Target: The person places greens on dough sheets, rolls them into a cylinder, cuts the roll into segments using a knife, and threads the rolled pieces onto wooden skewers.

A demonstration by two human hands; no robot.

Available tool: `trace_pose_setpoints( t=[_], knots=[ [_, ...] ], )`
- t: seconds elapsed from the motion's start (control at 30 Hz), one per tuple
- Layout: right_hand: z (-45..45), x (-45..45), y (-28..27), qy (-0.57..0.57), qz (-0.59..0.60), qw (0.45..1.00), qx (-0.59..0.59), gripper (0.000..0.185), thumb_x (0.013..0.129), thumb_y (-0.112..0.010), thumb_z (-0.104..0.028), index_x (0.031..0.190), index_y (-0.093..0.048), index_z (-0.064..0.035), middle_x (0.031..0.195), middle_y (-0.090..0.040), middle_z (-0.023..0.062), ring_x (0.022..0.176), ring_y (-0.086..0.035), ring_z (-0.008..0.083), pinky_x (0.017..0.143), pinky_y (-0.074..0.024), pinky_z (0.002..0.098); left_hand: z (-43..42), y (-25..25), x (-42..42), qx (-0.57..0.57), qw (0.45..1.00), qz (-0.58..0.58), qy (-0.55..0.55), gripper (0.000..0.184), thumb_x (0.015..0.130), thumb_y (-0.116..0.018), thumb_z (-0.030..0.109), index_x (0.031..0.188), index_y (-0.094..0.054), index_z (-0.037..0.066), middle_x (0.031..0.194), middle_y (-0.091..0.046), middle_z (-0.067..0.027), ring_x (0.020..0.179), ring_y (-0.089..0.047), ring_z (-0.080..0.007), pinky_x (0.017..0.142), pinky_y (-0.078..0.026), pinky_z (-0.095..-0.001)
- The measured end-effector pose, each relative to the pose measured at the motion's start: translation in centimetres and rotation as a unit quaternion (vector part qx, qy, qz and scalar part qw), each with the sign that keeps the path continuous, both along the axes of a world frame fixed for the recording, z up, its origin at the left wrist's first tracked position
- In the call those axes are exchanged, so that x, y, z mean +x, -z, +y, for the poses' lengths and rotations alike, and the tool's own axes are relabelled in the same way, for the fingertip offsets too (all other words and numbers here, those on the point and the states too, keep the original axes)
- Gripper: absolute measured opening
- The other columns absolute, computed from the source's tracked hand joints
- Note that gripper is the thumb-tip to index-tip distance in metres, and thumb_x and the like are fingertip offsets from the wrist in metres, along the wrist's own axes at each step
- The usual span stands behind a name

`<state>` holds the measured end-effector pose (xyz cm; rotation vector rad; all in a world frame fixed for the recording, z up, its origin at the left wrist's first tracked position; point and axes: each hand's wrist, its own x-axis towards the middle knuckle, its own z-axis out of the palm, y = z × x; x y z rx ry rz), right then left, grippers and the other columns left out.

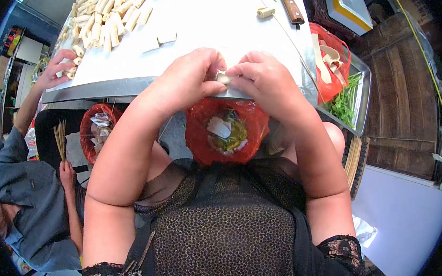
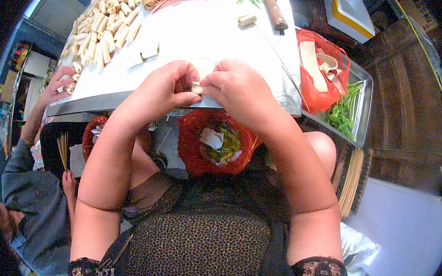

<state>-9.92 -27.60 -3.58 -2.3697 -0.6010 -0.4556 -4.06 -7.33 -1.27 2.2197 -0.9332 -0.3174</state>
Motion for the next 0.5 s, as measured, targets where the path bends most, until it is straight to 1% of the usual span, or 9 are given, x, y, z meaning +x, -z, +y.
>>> trace_pose_setpoints(
  t=[0.03, 0.07, 0.13, 0.17, 0.23, 0.27, 0.33, 0.47, 0.5],
  knots=[
    [0.0, 0.0, 0.1, 0.01, 0.001, 1.0, 0.008, 0.012, 0.082, -0.071, -0.017, 0.085, -0.072, -0.0055, 0.084, -0.065, 0.0119, 0.083, -0.063, 0.0311, 0.074, -0.0518, 0.0419, 0.0, 0.0, 0.0, 0.005, 1.0, 0.027, -0.011, 0.018, 0.084, -0.075, 0.008, 0.095, -0.062, 0.005, 0.08, -0.059, -0.0043, 0.073, -0.056, -0.013, 0.067, -0.049, -0.0278],
    [0.0, 0.1, 0.1, 0.01, 0.001, 1.0, 0.008, 0.012, 0.082, -0.071, -0.017, 0.085, -0.072, -0.0055, 0.084, -0.065, 0.0119, 0.083, -0.063, 0.0311, 0.074, -0.0518, 0.0419, -0.1, -0.1, 0.0, 0.005, 1.0, 0.027, -0.011, 0.018, 0.084, -0.075, 0.008, 0.095, -0.062, 0.005, 0.08, -0.059, -0.0043, 0.073, -0.056, -0.013, 0.067, -0.049, -0.0278],
    [-0.1, 0.2, 0.3, 0.023, 0.02, 0.999, -0.024, 0.013, 0.081, -0.071, -0.016, 0.089, -0.071, -0.0048, 0.091, -0.065, 0.0121, 0.086, -0.064, 0.0314, 0.077, -0.0523, 0.0414, -0.3, -0.1, 0.0, 0.019, 0.999, 0.025, -0.022, 0.015, 0.086, -0.072, 0.011, 0.097, -0.063, 0.005, 0.08, -0.059, -0.0072, 0.072, -0.059, -0.0179, 0.068, -0.05, -0.0311],
    [0.0, 0.2, 0.4, 0.024, 0.019, 0.999, -0.025, 0.013, 0.081, -0.071, -0.016, 0.089, -0.071, -0.0048, 0.091, -0.065, 0.0121, 0.086, -0.064, 0.0314, 0.077, -0.0523, 0.0414, -0.3, -0.1, 0.2, 0.018, 0.999, 0.024, -0.021, 0.015, 0.086, -0.072, 0.011, 0.097, -0.063, 0.005, 0.08, -0.059, -0.0072, 0.072, -0.059, -0.0179, 0.068, -0.05, -0.0311],
    [0.1, 0.2, 0.6, 0.035, -0.07, 0.996, 0.041, 0.016, 0.08, -0.072, -0.013, 0.094, -0.068, -0.0057, 0.097, -0.064, 0.0122, 0.091, -0.064, 0.0313, 0.079, -0.0531, 0.0411, -0.3, 0.1, 0.6, 0.042, 0.998, -0.042, -0.002, 0.014, 0.089, -0.069, 0.014, 0.098, -0.065, 0.004, 0.082, -0.059, -0.0107, 0.074, -0.061, -0.0227, 0.069, -0.051, -0.0349],
    [0.1, 0.2, 0.5, 0.036, -0.07, 0.996, 0.04, 0.016, 0.08, -0.072, -0.013, 0.094, -0.068, -0.0057, 0.097, -0.064, 0.0122, 0.091, -0.064, 0.0313, 0.079, -0.0531, 0.0411, -0.3, 0.4, 0.7, 0.041, 0.998, -0.042, -0.001, 0.014, 0.089, -0.069, 0.014, 0.098, -0.065, 0.004, 0.082, -0.059, -0.0107, 0.074, -0.061, -0.0227, 0.069, -0.051, -0.0349],
    [0.2, 0.1, 0.3, 0.029, -0.035, 0.998, 0.047, 0.019, 0.079, -0.073, -0.011, 0.097, -0.066, -0.007, 0.102, -0.063, 0.012, 0.094, -0.065, 0.0315, 0.081, -0.0537, 0.041, -0.3, 1.0, 1.0, 0.037, 0.991, -0.129, 0.018, 0.015, 0.091, -0.066, 0.017, 0.099, -0.065, 0.004, 0.087, -0.06, -0.0136, 0.078, -0.062, -0.0257, 0.07, -0.051, -0.0375],
    [0.3, 0.5, 0.7, 0.041, -0.033, 0.998, 0.023, 0.017, 0.08, -0.072, -0.012, 0.096, -0.067, -0.0076, 0.101, -0.064, 0.0119, 0.094, -0.064, 0.0316, 0.08, -0.0538, 0.041, -0.5, 0.4, 0.8, 0.06, 0.99, -0.128, 0.006, 0.017, 0.089, -0.068, 0.016, 0.1, -0.065, 0.004, 0.092, -0.061, -0.014, 0.083, -0.062, -0.0264, 0.073, -0.051, -0.0375],
    [0.2, 0.6, 0.8, 0.044, -0.032, 0.998, 0.017, 0.017, 0.08, -0.072, -0.013, 0.096, -0.067, -0.0077, 0.102, -0.064, 0.0116, 0.094, -0.064, 0.0317, 0.08, -0.0538, 0.0411, -0.6, 0.0, 0.4, 0.035, 0.996, -0.083, -0.02, 0.019, 0.088, -0.07, 0.017, 0.102, -0.065, 0.004, 0.093, -0.062, -0.0144, 0.085, -0.063, -0.0278, 0.075, -0.051, -0.0377]
  ],
)
